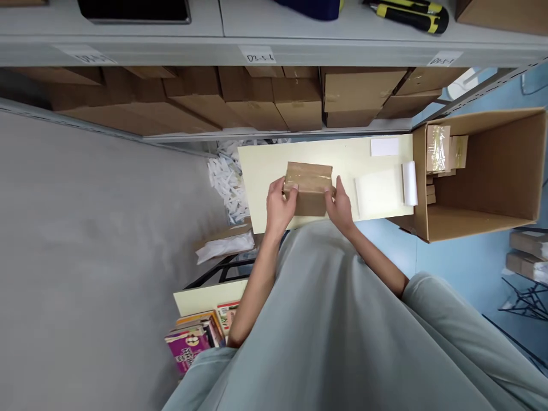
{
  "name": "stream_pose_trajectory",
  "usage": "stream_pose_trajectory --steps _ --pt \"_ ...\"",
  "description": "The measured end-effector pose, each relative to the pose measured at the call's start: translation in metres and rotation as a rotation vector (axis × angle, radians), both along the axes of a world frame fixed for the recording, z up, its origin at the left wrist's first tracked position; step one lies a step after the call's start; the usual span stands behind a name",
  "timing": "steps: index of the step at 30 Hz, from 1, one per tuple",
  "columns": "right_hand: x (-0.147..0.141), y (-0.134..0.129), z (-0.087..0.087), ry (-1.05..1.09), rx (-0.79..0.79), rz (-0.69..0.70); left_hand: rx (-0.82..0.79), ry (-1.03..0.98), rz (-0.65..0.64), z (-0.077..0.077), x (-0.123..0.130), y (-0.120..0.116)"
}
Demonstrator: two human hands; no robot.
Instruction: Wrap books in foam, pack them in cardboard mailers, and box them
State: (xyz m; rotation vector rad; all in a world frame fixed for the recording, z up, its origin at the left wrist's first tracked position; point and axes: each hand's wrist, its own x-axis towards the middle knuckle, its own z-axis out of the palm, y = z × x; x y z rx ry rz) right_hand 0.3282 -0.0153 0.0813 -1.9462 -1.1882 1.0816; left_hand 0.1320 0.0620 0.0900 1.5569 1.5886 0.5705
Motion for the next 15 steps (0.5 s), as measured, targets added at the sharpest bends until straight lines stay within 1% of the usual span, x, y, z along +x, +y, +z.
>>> stream_pose_trajectory --steps 3,5,7,10,13,15 --pt "0.008 0.004 0.005 -0.045 0.038 -0.087 -0.133 -0.174 -0.001 -0.014 -0.003 -0.021" --pt "0.011 0.007 0.002 -0.068 0.042 -0.089 -0.158 -0.255 0.019 -0.021 0.000 -0.035" --pt "0.011 0.008 -0.002 -0.117 0.014 -0.074 -0.152 -0.287 0.027 -0.025 0.005 -0.043" --pt "0.009 0.008 -0.008 -0.127 -0.018 -0.038 -0.212 -0.222 0.044 -0.028 0.015 -0.042" --pt "0.008 0.007 -0.011 -0.029 -0.045 -0.014 -0.303 -0.093 0.068 -0.035 0.024 -0.030" --pt "0.008 0.007 -0.010 0.005 -0.063 -0.010 -0.292 -0.069 0.036 -0.042 0.026 -0.023"
